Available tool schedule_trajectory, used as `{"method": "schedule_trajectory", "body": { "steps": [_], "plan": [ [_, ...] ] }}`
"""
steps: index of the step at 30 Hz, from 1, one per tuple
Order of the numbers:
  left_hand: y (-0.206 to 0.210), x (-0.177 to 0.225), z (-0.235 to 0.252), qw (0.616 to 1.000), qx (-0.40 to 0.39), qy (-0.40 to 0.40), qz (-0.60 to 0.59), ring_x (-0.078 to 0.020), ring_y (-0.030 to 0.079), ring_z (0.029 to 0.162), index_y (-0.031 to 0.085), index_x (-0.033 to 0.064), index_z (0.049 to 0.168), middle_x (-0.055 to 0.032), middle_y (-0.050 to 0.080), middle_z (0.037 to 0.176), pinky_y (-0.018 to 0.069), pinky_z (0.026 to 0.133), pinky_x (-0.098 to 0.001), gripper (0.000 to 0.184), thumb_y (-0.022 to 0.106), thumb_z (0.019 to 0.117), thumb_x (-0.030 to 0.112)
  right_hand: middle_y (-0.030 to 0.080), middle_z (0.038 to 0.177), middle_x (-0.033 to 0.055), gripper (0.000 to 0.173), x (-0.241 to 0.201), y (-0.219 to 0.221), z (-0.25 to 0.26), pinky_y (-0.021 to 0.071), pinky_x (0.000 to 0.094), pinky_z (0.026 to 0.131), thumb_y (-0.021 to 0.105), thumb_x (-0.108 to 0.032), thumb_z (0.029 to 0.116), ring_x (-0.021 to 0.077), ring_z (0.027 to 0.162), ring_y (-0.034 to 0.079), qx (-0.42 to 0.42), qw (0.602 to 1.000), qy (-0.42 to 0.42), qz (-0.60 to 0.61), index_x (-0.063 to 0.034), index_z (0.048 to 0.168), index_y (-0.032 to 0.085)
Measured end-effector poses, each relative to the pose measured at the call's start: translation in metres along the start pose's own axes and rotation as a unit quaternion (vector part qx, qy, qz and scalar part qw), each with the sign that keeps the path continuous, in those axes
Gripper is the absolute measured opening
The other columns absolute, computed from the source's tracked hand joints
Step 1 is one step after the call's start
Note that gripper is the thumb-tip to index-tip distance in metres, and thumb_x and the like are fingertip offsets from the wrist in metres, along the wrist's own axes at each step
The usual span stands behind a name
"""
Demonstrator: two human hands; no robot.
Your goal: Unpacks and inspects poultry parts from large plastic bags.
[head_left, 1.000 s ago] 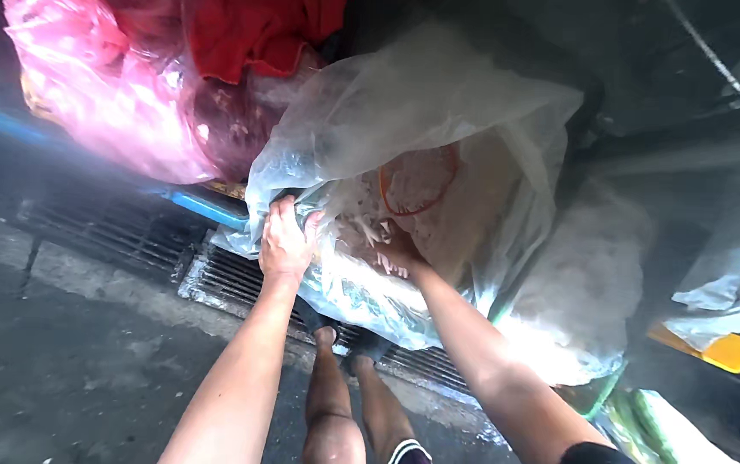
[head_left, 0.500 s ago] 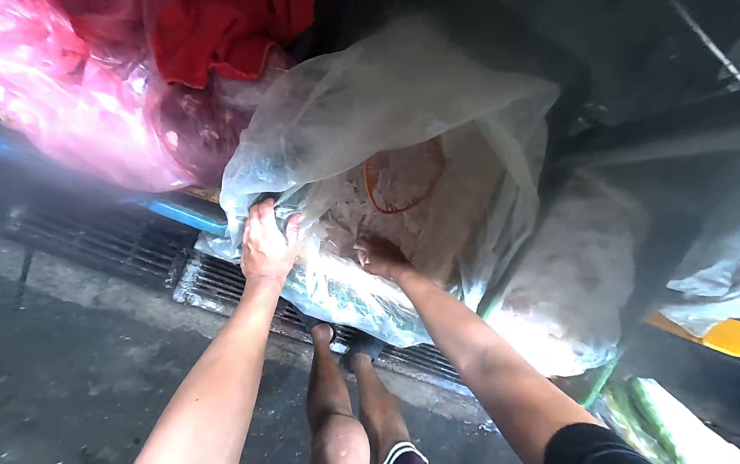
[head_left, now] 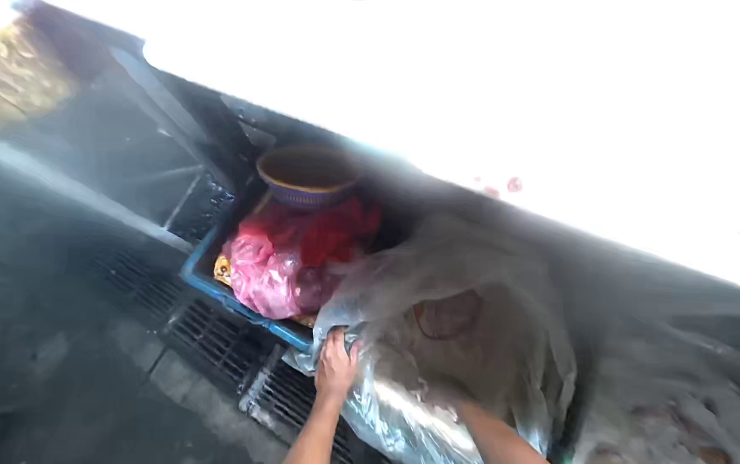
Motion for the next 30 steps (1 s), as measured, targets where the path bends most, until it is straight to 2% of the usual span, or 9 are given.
{"method": "schedule_trajectory", "body": {
  "steps": [2, 6, 10, 13, 15, 18, 23, 25, 30],
  "plan": [
    [0.0, -0.002, -0.003, 1.0, -0.017, -0.006, -0.006, -0.0359, 0.064, 0.123, 0.061, 0.0039, 0.137, -0.0198, 0.065, 0.133, 0.0515, 0.106, -0.0512, 0.057, 0.061, 0.0999, 0.047, 0.059, 0.143, 0.0211, 0.055, -0.008, 0.002, -0.014, 0.0442, 0.0629, 0.109, 0.06, -0.036, 0.1024, 0.04, 0.131, 0.057, -0.024, 1.0, -0.004, 0.019, -0.0129, 0.151, 0.05],
    [0.008, -0.002, 0.0, 0.999, -0.034, -0.012, -0.012, -0.0357, 0.063, 0.124, 0.059, 0.0037, 0.139, -0.019, 0.064, 0.136, 0.051, 0.106, -0.0509, 0.059, 0.057, 0.1011, 0.048, 0.06, 0.143, 0.0157, 0.05, -0.012, -0.004, -0.016, 0.0439, 0.0623, 0.11, 0.061, -0.033, 0.1004, 0.0352, 0.133, 0.057, -0.036, 0.999, -0.012, -0.02, -0.0172, 0.148, 0.054],
    [0.006, -0.001, -0.001, 1.0, -0.019, -0.006, -0.009, -0.0366, 0.064, 0.123, 0.06, 0.0024, 0.137, -0.0198, 0.064, 0.134, 0.0523, 0.104, -0.0502, 0.059, 0.057, 0.1008, 0.049, 0.06, 0.143, 0.0152, 0.05, -0.012, -0.004, -0.011, 0.0441, 0.0611, 0.109, 0.06, -0.037, 0.1017, 0.0347, 0.132, 0.058, -0.068, 0.997, 0.005, -0.025, -0.0205, 0.148, 0.053],
    [0.006, -0.001, -0.001, 1.0, -0.008, 0.003, -0.009, -0.0367, 0.065, 0.121, 0.062, 0.0013, 0.135, -0.02, 0.065, 0.133, 0.0526, 0.103, -0.0499, 0.059, 0.058, 0.1003, 0.049, 0.059, 0.144, 0.0185, 0.052, -0.008, -0.011, -0.021, 0.0429, 0.0592, 0.111, 0.058, -0.04, 0.1041, 0.0358, 0.132, 0.057, -0.087, 0.996, 0.003, 0.009, -0.0196, 0.151, 0.05],
    [0.006, -0.001, 0.0, 1.0, -0.007, 0.002, -0.011, -0.0366, 0.066, 0.12, 0.062, 0.0015, 0.135, -0.0197, 0.066, 0.132, 0.0529, 0.103, -0.0493, 0.059, 0.058, 0.1001, 0.05, 0.059, 0.141, 0.0227, 0.057, 0.003, -0.014, -0.026, 0.0444, 0.0596, 0.107, 0.059, -0.041, 0.1036, 0.0377, 0.128, 0.059, -0.109, 0.993, 0.024, 0.043, -0.0156, 0.153, 0.047],
    [0.007, 0.0, 0.001, 1.0, -0.011, 0.0, -0.012, -0.0351, 0.066, 0.12, 0.061, 0.0022, 0.135, -0.0191, 0.066, 0.132, 0.0531, 0.103, -0.048, 0.061, 0.056, 0.1003, 0.052, 0.062, 0.132, 0.0249, 0.055, 0.028, -0.008, -0.017, 0.0487, 0.0598, 0.099, 0.063, -0.033, 0.1011, 0.0381, 0.117, 0.063, -0.112, 0.99, 0.031, 0.077, -0.0105, 0.149, 0.048],
    [0.006, 0.0, 0.0, 1.0, -0.026, -0.008, -0.015, -0.0364, 0.065, 0.122, 0.061, 0.0014, 0.136, -0.0205, 0.065, 0.133, 0.0522, 0.104, -0.0489, 0.063, 0.055, 0.1009, 0.053, 0.06, 0.139, 0.0227, 0.064, 0.015, -0.008, -0.039, 0.0477, 0.0564, 0.105, 0.07, -0.034, 0.0981, 0.0357, 0.125, 0.061, -0.086, 0.99, 0.025, 0.105, -0.0109, 0.152, 0.045],
    [0.006, 0.0, 0.002, 0.999, -0.032, -0.01, -0.012, -0.036, 0.065, 0.123, 0.061, 0.002, 0.137, -0.02, 0.064, 0.135, 0.0518, 0.105, -0.0485, 0.062, 0.055, 0.101, 0.053, 0.058, 0.143, 0.0216, 0.066, 0.013, -0.013, -0.046, 0.0439, 0.0546, 0.112, 0.072, -0.033, 0.097, 0.0338, 0.132, 0.057, -0.075, 0.992, 0.017, 0.1, -0.0095, 0.153, 0.044],
    [0.006, -0.001, 0.0, 0.999, -0.031, -0.014, -0.018, -0.0342, 0.065, 0.123, 0.06, 0.0037, 0.137, -0.0177, 0.064, 0.135, 0.0524, 0.104, -0.047, 0.063, 0.054, 0.1009, 0.055, 0.059, 0.14, 0.0202, 0.077, 0.029, -0.012, -0.051, 0.0494, 0.0567, 0.105, 0.079, -0.023, 0.0862, 0.0338, 0.126, 0.06, -0.04, 0.99, 0.022, 0.133, -0.0132, 0.153, 0.042]
  ]
}}
Point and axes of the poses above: each hand's wrist, its own z-axis towards the middle knuckle, its own y-axis out of the palm, x = y × z, the point moved 6 cm from there along z, towards the middle knuckle
